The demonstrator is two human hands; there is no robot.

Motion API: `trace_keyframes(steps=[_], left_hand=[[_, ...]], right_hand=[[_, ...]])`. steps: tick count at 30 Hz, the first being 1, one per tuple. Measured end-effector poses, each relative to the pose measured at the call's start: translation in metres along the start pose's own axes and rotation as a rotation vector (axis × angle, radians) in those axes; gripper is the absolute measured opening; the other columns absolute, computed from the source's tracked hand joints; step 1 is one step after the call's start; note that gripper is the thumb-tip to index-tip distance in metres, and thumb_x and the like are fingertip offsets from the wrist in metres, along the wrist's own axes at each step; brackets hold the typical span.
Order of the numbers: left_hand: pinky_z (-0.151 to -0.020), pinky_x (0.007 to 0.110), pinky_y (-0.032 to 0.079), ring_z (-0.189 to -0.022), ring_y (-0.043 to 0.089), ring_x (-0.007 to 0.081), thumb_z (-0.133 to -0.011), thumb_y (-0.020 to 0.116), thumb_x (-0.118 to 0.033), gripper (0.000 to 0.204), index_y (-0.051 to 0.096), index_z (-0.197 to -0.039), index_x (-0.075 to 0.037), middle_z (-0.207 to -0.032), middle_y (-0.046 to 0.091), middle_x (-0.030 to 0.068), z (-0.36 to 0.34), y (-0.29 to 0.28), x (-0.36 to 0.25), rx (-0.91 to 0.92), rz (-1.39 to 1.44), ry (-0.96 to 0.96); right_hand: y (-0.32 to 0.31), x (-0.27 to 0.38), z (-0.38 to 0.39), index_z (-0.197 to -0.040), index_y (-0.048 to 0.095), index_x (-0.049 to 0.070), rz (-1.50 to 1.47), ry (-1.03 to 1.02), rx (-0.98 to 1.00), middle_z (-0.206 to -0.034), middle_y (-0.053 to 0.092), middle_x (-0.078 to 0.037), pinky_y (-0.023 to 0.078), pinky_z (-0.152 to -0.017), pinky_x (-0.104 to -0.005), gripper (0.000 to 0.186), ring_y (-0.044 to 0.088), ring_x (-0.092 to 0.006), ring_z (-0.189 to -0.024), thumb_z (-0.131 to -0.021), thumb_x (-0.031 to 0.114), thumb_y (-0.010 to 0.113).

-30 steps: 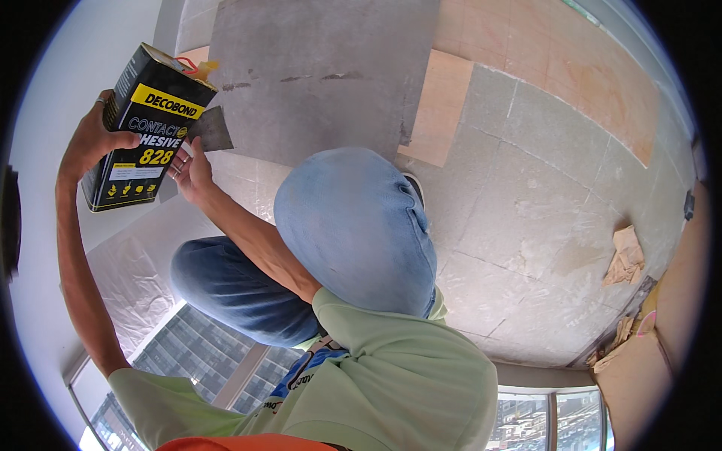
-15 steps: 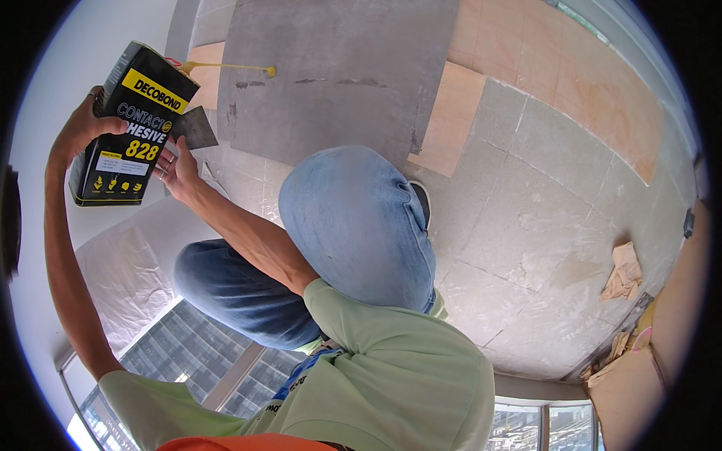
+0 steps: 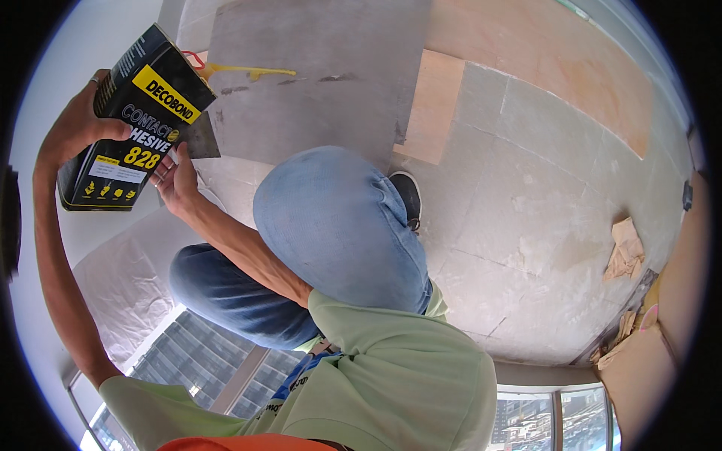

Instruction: The person adjusts the head-mounted camera, walks to a work area, picks up a tile and adhesive, then sits on the floor and spreads adhesive on the back of the tile using a notched trowel.

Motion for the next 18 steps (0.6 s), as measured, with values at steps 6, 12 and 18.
trace_keyframes(steps=[6,12,18], left_hand=[[-0.096,0.035,0.054,-0.094,0.074,0.0275,-0.043,0.086,-0.032,0.109,0.049,-0.142,-0.005,-0.11,0.073,0.0175,0.005,-0.011,-0.024,-0.007,-0.084,0.037],[-0.094,0.034,0.055,-0.087,0.073,0.0253,-0.045,0.083,-0.02,0.103,0.045,-0.139,-0.004,-0.104,0.074,0.0169,0.02,-0.024,-0.06,0.08,0.021,0.057],[-0.094,0.033,0.055,-0.09,0.073,0.0257,-0.045,0.083,-0.02,0.11,0.04,-0.145,-0.002,-0.107,0.072,0.0191,0.03,-0.023,-0.07,0.051,0.045,0.053]], right_hand=[[0.011,0.0,0.015,-0.141,0.045,0.02,-0.019,-0.034,0.003,-0.123,0.06,-0.002,0.045,-0.105,-0.0402,0.044,0.055,-0.0165,-0.12,-0.11,0.049,0.033],[0.02,0.003,0.029,-0.14,0.049,0.02,-0.025,-0.049,-0.07,-0.12,0.063,-0.001,0.047,-0.101,-0.0382,0.045,0.059,-0.0146,-0.115,-0.108,0.051,0.039],[0.025,0.002,0.024,-0.14,0.049,0.02,-0.069,-0.094,-0.001,-0.117,0.062,-0.003,0.047,-0.102,-0.0396,0.045,0.059,-0.016,-0.116,-0.108,0.051,0.042]])
Point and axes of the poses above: each hand's wrist, its own z-axis away from the middle knuckle, its own y-axis out of the palm, x = y × z, the point moved 6 cm from there along -z, towards the middle knuckle
